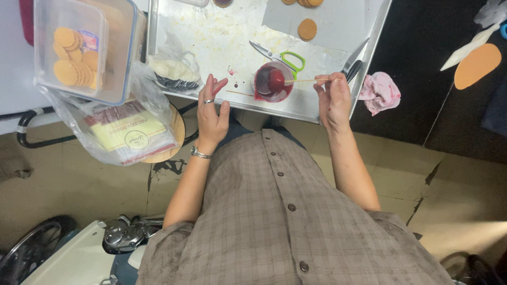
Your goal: The person retrieves a white heart-shaped confection from a small freezer, inserts a wooden skewer stick into it, and dips and rotates it in a container of red glaze to coat its surface. The person then carries the coated heart and places it with other finished hearts on a tray.
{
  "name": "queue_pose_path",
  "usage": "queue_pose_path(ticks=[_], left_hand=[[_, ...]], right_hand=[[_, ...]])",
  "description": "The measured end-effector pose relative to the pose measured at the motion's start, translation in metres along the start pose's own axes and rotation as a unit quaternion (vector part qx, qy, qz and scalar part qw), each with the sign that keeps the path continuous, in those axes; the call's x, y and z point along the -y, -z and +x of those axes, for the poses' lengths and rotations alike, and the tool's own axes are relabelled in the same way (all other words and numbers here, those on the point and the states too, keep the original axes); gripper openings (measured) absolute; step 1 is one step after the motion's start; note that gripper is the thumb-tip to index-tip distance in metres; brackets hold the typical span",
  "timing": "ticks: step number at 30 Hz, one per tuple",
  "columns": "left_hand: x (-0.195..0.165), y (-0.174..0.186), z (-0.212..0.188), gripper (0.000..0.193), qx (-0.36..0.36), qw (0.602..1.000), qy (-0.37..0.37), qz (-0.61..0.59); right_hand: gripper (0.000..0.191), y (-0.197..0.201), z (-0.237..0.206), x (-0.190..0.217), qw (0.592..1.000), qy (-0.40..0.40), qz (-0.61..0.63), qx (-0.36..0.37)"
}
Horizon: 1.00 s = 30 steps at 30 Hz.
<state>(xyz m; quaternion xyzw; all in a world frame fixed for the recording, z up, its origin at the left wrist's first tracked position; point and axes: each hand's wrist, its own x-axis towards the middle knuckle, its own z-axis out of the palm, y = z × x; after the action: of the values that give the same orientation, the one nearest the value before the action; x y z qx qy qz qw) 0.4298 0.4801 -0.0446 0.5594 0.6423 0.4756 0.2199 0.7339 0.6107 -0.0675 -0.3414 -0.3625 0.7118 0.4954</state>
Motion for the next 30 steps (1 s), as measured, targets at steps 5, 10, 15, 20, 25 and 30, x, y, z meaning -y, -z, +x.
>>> queue_pose_path(ticks=[5,10,15,20,25,30], left_hand=[[0.0004,0.0003,0.0001,0.063,0.002,1.000,0.000,-0.006],[0.0000,0.0002,-0.0006,0.063,0.000,1.000,0.004,-0.004],[0.0001,0.0009,-0.0018,0.063,-0.001,1.000,0.000,-0.002],[0.0008,0.0015,-0.0022,0.063,-0.002,1.000,-0.005,0.006],[0.0003,0.0001,-0.0027,0.063,0.003,1.000,-0.002,0.000],[-0.0004,-0.0003,-0.0038,0.064,0.007,1.000,0.002,-0.008]], right_hand=[[0.017,-0.0011,-0.0008,-0.0007,1.000,-0.005,0.004,0.000],[0.016,-0.0009,-0.0017,-0.0017,1.000,-0.001,0.004,0.003],[0.016,0.0006,-0.0039,-0.0030,1.000,-0.004,0.007,-0.007],[0.016,0.0007,-0.0057,-0.0038,1.000,-0.002,0.002,-0.009],[0.016,0.0005,-0.0068,-0.0048,1.000,0.001,0.002,-0.005],[0.017,0.0023,-0.0062,-0.0068,1.000,-0.009,0.009,-0.014]])
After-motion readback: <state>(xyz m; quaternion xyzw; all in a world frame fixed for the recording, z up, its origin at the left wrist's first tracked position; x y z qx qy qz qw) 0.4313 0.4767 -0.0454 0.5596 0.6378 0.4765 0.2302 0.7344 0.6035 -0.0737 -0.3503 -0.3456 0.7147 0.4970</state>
